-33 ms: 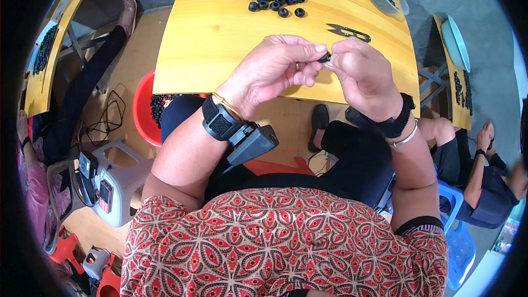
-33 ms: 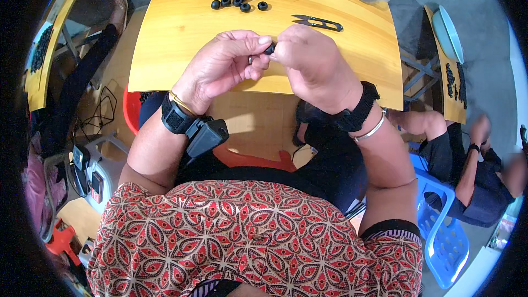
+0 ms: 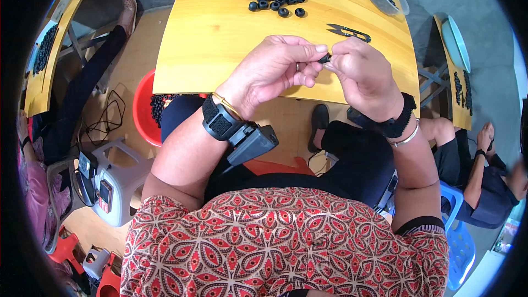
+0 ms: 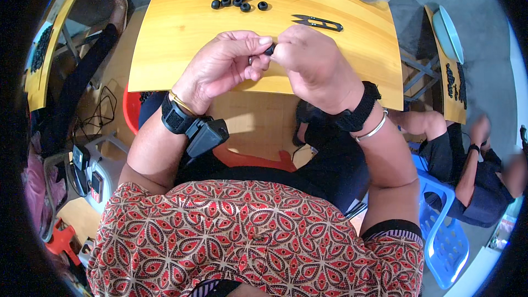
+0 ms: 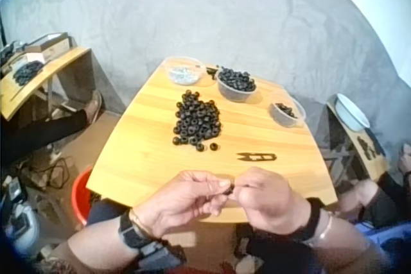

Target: Assembling black plastic industrial parts by inserting small metal components into them.

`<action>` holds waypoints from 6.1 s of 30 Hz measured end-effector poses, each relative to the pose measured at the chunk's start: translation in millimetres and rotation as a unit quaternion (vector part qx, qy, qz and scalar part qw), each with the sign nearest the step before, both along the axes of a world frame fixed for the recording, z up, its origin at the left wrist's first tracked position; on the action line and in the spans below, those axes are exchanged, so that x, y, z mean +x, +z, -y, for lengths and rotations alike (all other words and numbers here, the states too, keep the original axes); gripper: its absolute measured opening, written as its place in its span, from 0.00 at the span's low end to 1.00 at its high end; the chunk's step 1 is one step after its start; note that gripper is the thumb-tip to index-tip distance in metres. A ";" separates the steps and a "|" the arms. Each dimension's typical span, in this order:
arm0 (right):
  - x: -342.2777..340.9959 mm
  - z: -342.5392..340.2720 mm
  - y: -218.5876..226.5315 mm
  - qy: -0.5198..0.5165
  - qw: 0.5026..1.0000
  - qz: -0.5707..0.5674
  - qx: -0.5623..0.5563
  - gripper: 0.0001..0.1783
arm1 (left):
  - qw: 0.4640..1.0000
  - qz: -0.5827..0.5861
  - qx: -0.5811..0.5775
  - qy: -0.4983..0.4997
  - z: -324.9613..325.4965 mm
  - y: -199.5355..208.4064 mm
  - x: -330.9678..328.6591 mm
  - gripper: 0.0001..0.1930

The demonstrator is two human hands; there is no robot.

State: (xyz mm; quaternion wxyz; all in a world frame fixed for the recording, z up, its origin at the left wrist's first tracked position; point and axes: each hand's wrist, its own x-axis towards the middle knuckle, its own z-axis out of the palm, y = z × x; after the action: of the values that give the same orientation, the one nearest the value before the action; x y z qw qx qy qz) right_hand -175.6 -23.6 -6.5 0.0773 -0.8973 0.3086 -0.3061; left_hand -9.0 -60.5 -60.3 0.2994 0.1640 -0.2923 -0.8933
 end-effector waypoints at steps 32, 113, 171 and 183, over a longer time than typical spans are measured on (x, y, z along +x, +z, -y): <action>-1.9 -9.3 -22.7 -0.113 0.925 0.242 0.271 0.05 | 0.995 -0.004 -0.035 0.090 -4.7 -6.6 -8.9 0.07; 34.8 -23.2 0.9 -0.050 0.984 0.141 0.093 0.14 | 0.873 0.061 -0.442 0.196 -22.3 14.9 -9.8 0.28; -65.5 31.0 3.0 -0.262 0.961 0.030 0.082 0.09 | 0.996 0.012 0.082 0.044 -13.0 -8.4 -17.3 0.08; -140.8 134.2 20.0 -0.354 0.929 -0.091 0.063 0.13 | 0.993 -0.013 0.105 0.051 -9.4 -12.4 -15.8 0.11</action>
State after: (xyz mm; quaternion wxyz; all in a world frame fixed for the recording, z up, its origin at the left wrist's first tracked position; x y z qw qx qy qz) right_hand -316.4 -157.8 13.6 -0.0079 -0.7469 0.6307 -0.2105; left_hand -24.8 -51.0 -72.7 0.3297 0.1973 -0.1841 -0.9047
